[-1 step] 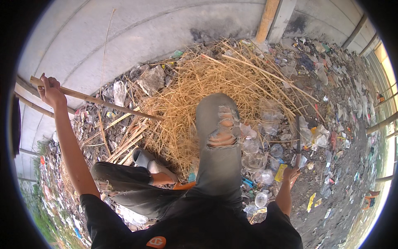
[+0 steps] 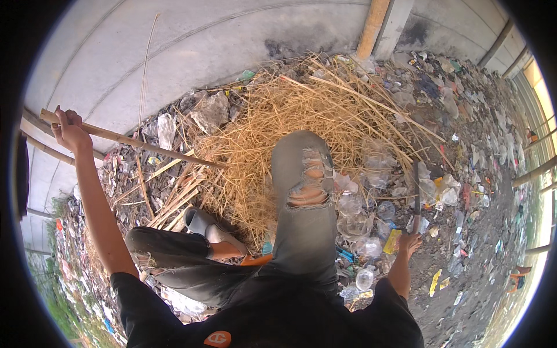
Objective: The person sits on the ground and uses a utility knife to split a long bamboo stick into thin strips. They then switch to a machete to further split and shape the bamboo, holding the stick vertically and striking it with the blade.
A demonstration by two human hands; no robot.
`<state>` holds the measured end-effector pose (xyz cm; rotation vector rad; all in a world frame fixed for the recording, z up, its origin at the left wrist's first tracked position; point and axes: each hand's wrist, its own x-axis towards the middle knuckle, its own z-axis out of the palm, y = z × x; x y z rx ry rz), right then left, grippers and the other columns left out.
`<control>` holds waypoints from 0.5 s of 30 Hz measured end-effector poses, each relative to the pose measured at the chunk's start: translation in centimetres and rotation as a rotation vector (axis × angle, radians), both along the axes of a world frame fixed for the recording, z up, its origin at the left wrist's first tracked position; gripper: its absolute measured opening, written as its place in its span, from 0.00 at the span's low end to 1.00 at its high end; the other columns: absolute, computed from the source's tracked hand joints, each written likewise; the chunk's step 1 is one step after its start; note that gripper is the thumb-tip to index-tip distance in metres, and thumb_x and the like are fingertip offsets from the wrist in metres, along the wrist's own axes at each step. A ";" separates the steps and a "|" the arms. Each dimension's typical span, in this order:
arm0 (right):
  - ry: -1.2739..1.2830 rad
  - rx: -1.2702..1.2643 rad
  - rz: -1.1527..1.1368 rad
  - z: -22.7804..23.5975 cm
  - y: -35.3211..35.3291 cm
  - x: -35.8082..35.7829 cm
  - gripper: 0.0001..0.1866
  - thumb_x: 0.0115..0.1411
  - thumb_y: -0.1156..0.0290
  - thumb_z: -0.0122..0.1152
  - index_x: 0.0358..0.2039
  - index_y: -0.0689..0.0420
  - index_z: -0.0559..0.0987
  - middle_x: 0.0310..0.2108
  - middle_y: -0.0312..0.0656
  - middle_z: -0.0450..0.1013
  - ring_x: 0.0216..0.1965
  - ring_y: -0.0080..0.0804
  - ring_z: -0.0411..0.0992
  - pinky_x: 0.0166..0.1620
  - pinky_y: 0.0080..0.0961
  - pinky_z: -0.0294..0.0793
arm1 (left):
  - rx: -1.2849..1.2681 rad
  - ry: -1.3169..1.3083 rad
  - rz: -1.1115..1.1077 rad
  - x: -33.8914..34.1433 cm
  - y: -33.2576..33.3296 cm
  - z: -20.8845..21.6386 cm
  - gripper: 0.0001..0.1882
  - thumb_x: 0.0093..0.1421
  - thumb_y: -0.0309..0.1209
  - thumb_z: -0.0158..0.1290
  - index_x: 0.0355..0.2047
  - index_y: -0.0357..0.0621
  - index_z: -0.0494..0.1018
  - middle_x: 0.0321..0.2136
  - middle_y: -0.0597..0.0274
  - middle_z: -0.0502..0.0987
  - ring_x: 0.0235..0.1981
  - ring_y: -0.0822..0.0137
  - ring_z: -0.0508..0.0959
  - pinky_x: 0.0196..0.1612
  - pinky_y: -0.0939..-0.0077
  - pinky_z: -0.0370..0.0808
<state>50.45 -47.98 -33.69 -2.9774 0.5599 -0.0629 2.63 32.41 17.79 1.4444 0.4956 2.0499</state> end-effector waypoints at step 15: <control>0.434 -0.009 0.184 -3.9 -3.1 7.7 0.36 0.51 0.62 0.66 0.59 0.62 0.68 0.54 0.60 0.73 0.58 0.58 0.72 0.59 0.42 0.73 | -0.040 0.046 -0.022 4.9 -2.5 1.2 0.17 0.76 0.39 0.40 0.38 0.36 0.67 0.21 0.65 0.65 0.18 0.76 0.57 0.22 0.80 0.54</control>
